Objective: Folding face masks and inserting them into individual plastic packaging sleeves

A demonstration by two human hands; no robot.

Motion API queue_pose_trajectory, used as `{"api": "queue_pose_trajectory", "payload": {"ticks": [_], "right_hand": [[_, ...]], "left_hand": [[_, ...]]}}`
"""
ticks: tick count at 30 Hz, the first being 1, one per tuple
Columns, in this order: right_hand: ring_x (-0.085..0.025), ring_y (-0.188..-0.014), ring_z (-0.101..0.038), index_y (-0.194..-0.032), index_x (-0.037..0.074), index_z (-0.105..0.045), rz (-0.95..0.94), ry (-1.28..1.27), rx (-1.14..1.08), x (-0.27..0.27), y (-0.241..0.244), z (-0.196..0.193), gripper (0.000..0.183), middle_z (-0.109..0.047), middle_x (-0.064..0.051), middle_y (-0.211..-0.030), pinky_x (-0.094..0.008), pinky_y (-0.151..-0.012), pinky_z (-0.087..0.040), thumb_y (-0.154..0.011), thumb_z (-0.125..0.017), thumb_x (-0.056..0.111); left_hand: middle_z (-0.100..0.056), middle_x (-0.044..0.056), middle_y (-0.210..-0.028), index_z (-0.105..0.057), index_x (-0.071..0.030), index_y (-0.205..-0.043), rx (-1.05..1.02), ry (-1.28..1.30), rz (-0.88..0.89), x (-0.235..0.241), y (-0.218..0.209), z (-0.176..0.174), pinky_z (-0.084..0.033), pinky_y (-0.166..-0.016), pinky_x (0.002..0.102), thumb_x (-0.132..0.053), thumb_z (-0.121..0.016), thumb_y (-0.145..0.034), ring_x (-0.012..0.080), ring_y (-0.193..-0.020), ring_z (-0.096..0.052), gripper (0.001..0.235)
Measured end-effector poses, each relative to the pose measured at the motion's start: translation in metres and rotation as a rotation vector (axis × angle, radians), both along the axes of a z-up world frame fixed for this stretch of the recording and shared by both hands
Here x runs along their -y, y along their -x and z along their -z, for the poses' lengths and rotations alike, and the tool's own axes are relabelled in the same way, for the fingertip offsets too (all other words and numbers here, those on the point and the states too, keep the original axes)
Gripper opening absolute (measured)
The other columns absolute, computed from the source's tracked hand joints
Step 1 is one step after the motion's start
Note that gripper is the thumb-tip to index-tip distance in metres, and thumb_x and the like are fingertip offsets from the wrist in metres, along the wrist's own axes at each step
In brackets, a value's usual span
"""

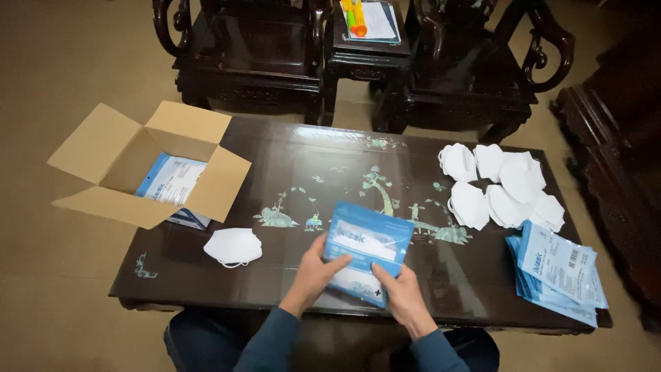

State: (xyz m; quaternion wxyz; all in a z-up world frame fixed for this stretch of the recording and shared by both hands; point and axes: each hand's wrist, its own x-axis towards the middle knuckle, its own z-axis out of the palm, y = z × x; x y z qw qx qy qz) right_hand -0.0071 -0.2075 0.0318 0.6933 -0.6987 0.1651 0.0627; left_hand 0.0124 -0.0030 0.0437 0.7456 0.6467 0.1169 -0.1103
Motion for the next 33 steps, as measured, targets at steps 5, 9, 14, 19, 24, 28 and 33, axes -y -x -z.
{"api": "queue_pose_trajectory", "payload": {"ticks": [5, 9, 14, 19, 24, 28, 33], "right_hand": [[-0.037, -0.128, -0.064, -0.146, 0.010, -0.057, -0.043, -0.136, -0.275, -0.014, -0.002, -0.029, 0.062, -0.065, -0.013, -0.143, -0.055, -0.111, -0.059, -0.085, -0.073, 0.015], [-0.020, -0.099, -0.070, -0.120, 0.001, -0.075, 0.052, 0.097, 0.088, 0.006, -0.011, 0.018, 0.036, -0.079, -0.011, -0.115, -0.038, -0.082, -0.057, -0.087, -0.076, 0.016], [-0.039, -0.136, -0.056, -0.142, 0.008, -0.060, -0.295, 0.952, 0.908, 0.039, -0.020, 0.054, 0.074, -0.060, -0.021, -0.144, -0.050, -0.115, -0.050, -0.074, -0.051, -0.022], [-0.039, -0.157, -0.013, -0.156, 0.015, -0.043, -0.732, 1.024, 0.493, 0.035, -0.014, 0.062, 0.096, -0.021, -0.020, -0.168, -0.063, -0.122, -0.012, -0.083, -0.074, 0.069], [-0.039, -0.158, -0.012, -0.161, 0.009, -0.030, -0.600, 1.220, 0.660, 0.019, -0.022, 0.090, 0.064, -0.017, -0.018, -0.170, -0.057, -0.125, -0.012, -0.107, -0.049, 0.038], [-0.036, -0.157, -0.015, -0.160, 0.007, -0.032, -0.595, 1.234, 0.642, 0.017, -0.022, 0.093, 0.058, -0.021, -0.017, -0.170, -0.055, -0.126, -0.010, -0.110, -0.039, 0.036], [-0.034, -0.158, -0.010, -0.160, 0.010, -0.031, -0.587, 1.240, 0.502, 0.037, -0.035, 0.088, 0.060, -0.017, -0.015, -0.170, -0.055, -0.125, -0.005, -0.109, -0.035, 0.041]], "left_hand": [[-0.081, 0.008, -0.111, -0.078, -0.008, -0.113, -0.012, 0.074, 0.128, 0.002, -0.004, 0.014, -0.060, -0.083, 0.042, -0.028, -0.078, -0.085, 0.0232, -0.100, -0.076, 0.035], [-0.071, 0.008, -0.118, -0.063, -0.011, -0.124, 0.034, -0.017, -0.074, 0.009, -0.009, 0.059, -0.054, -0.090, 0.034, -0.028, -0.080, -0.083, 0.0186, -0.105, -0.067, 0.048], [-0.047, 0.011, -0.159, -0.043, -0.011, -0.154, 0.130, -0.320, -0.115, -0.004, 0.004, 0.071, -0.042, -0.117, 0.043, -0.044, -0.053, -0.098, 0.0266, -0.146, -0.046, 0.065], [-0.033, 0.026, -0.162, -0.046, 0.003, -0.147, 0.591, -0.728, -0.021, 0.007, 0.009, 0.096, -0.031, -0.122, 0.048, -0.021, -0.035, -0.109, 0.0381, -0.149, -0.035, 0.046], [-0.018, 0.022, -0.167, -0.032, -0.010, -0.159, 0.753, -1.188, 0.389, 0.025, 0.009, 0.109, -0.013, -0.121, 0.066, -0.030, -0.039, -0.110, 0.0448, -0.153, -0.012, 0.053], [-0.018, 0.022, -0.167, -0.040, -0.009, -0.156, 0.637, -1.068, 0.471, 0.026, 0.005, 0.114, -0.007, -0.123, 0.062, -0.033, -0.036, -0.110, 0.0408, -0.154, -0.013, 0.052], [-0.023, 0.020, -0.166, -0.038, -0.014, -0.157, 0.631, -1.374, 0.277, -0.006, -0.003, 0.129, -0.016, -0.122, 0.062, -0.038, -0.041, -0.106, 0.0396, -0.154, -0.018, 0.056]]}}
